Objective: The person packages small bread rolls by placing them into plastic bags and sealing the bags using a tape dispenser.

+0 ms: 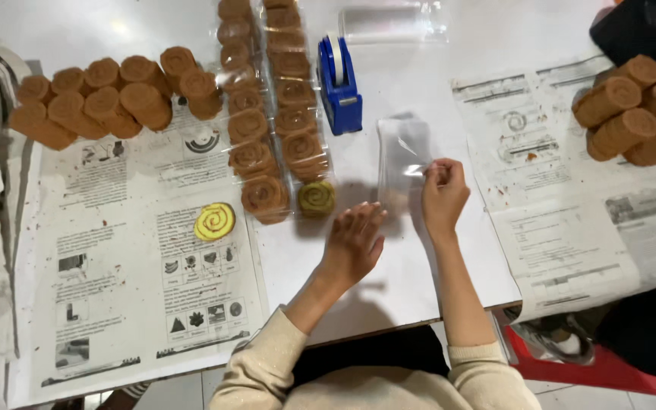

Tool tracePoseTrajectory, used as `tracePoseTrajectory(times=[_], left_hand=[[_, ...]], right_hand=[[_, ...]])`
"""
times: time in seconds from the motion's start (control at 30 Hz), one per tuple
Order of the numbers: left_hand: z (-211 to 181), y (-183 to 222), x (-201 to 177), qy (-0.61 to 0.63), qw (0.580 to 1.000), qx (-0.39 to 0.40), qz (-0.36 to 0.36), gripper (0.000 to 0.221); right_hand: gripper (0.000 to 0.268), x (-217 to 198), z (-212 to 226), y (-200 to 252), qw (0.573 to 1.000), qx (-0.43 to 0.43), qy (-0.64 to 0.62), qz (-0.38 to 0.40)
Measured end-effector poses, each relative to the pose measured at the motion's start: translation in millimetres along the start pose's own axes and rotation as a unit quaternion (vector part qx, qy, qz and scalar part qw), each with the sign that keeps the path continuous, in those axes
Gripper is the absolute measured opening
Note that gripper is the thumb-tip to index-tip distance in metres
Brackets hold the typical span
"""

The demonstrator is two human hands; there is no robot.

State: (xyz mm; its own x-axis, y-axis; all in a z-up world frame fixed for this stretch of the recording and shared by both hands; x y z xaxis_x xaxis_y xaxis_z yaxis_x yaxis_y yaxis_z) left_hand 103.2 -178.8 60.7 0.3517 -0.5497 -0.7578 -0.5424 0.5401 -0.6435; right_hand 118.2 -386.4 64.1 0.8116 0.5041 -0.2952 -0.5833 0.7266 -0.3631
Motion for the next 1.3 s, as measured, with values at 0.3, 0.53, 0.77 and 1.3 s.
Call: tracePoseTrajectory(times=[0.3, 0.53, 0.77, 1.3], left_hand=[[36.2, -3.1, -2.6, 0.375, 0.903, -0.208, 0.027, 0.031], [60.5, 5.9, -4.0, 0.493, 0.811, -0.315, 0.001, 0.03], [57.7, 38.2, -46.9, 0.347, 0.898, -0.266, 0.056, 0.027], [50.5, 168.8, -102.7, -0.075, 0.978, -0.195, 0.019, 0.032]], right_hand=[[0.016, 84.4, -5.7, 48.7, 0.856, 0.231, -0.383, 0.257], [0.011, 105.0, -21.3, 61.6, 0.807, 0.261, -0.441, 0.293], [0.012, 90.7, 28.7, 81.6, 0.873, 0.135, -0.26, 0.39], [0.053, 124.5, 175.0, 183.8, 0.789, -0.534, 0.25, 0.174]])
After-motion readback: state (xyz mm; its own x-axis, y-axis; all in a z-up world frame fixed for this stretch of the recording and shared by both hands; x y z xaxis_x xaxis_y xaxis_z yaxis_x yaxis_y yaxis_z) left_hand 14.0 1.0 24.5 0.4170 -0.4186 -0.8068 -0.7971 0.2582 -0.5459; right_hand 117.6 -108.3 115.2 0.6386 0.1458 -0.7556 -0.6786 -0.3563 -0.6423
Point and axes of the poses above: each hand's wrist, its own y-axis away from the middle knuckle, its own x-axis out of the palm, z = x × y, the point moved 10 cm from there along -y, towards the middle knuckle, and after that the axes turned 9 degrees about -y, right-handed, at the moved point
